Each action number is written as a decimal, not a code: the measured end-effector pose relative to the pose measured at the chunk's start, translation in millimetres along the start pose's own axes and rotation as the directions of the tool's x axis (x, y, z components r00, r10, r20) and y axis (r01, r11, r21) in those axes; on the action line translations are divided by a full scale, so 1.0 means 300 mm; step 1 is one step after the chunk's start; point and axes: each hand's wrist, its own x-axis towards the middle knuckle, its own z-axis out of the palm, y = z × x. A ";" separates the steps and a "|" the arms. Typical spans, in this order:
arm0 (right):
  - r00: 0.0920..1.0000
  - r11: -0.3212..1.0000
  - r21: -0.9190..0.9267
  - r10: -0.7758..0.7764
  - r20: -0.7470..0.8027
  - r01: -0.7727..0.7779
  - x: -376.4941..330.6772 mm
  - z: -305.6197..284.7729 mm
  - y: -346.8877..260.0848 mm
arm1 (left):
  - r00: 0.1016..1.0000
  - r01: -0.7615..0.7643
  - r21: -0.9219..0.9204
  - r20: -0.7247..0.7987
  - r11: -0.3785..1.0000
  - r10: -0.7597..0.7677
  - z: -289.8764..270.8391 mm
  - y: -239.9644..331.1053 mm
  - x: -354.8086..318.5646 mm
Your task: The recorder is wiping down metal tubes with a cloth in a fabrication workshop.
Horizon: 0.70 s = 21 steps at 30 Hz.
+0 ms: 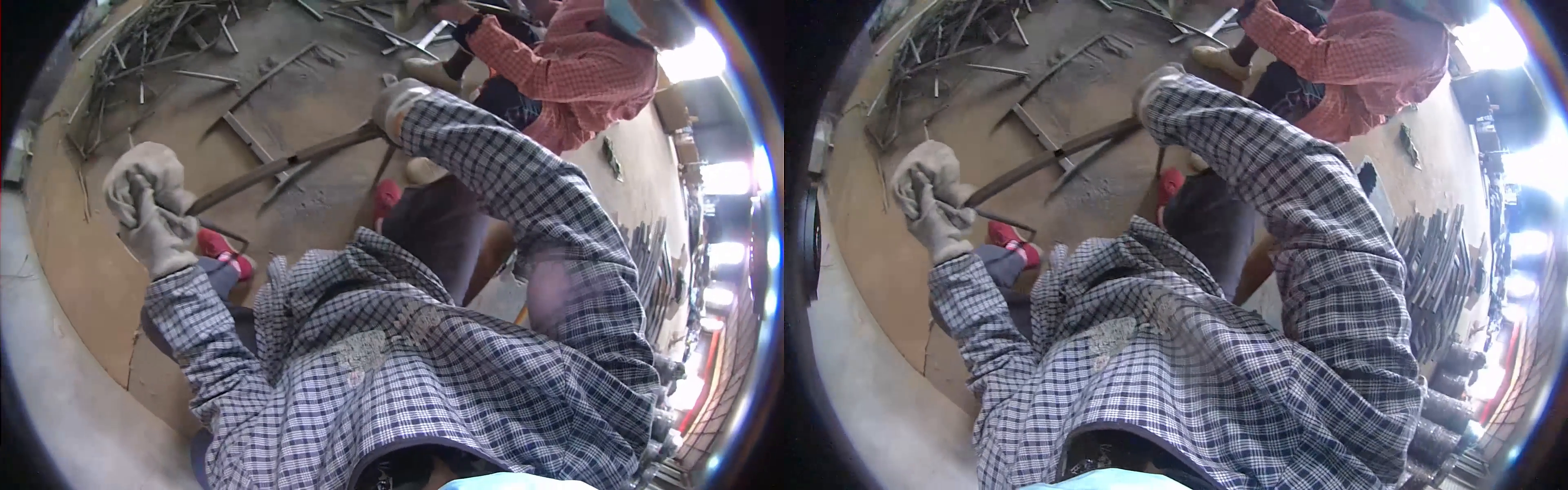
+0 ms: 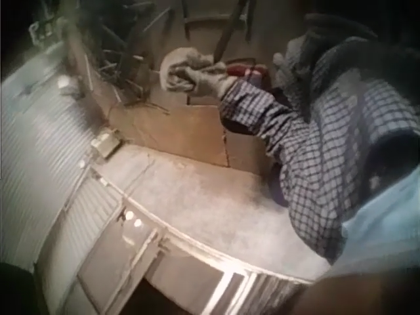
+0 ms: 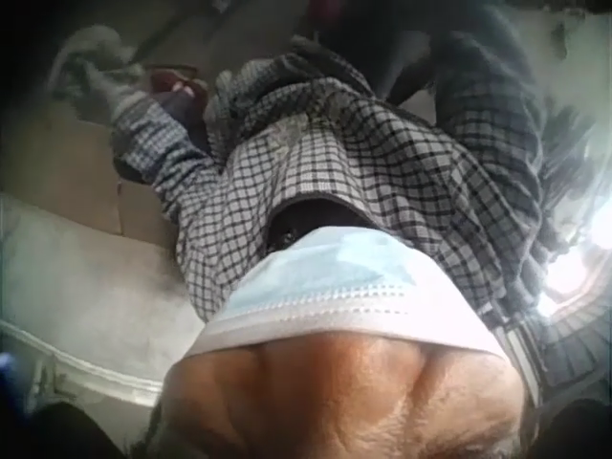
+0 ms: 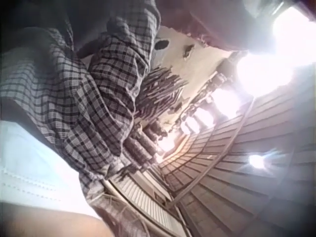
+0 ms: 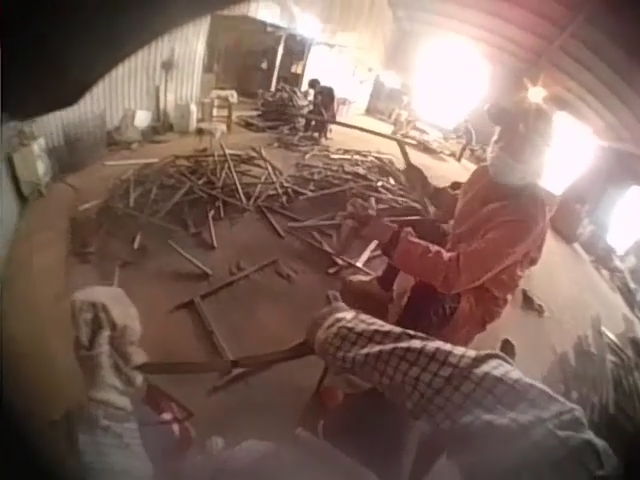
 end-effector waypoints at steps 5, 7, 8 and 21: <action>0.975 0.970 0.141 -0.209 0.070 0.198 -0.007 -0.070 0.014 | 0.992 0.107 -0.025 0.072 0.994 -0.105 0.031 0.072 -0.057; 0.894 0.860 0.363 -0.429 0.131 0.359 -0.021 -0.111 0.056 | 0.990 0.064 0.028 0.122 0.998 -0.067 0.014 0.085 -0.071; 0.843 0.785 0.463 -0.521 0.132 0.413 -0.031 -0.145 0.104 | 0.968 0.162 -0.135 0.214 0.978 -0.131 -0.024 0.031 -0.016; 0.946 0.955 -0.238 -0.233 -0.226 0.178 -0.120 -0.010 -0.003 | 0.985 0.130 -0.149 0.129 0.980 -0.111 0.030 0.065 -0.062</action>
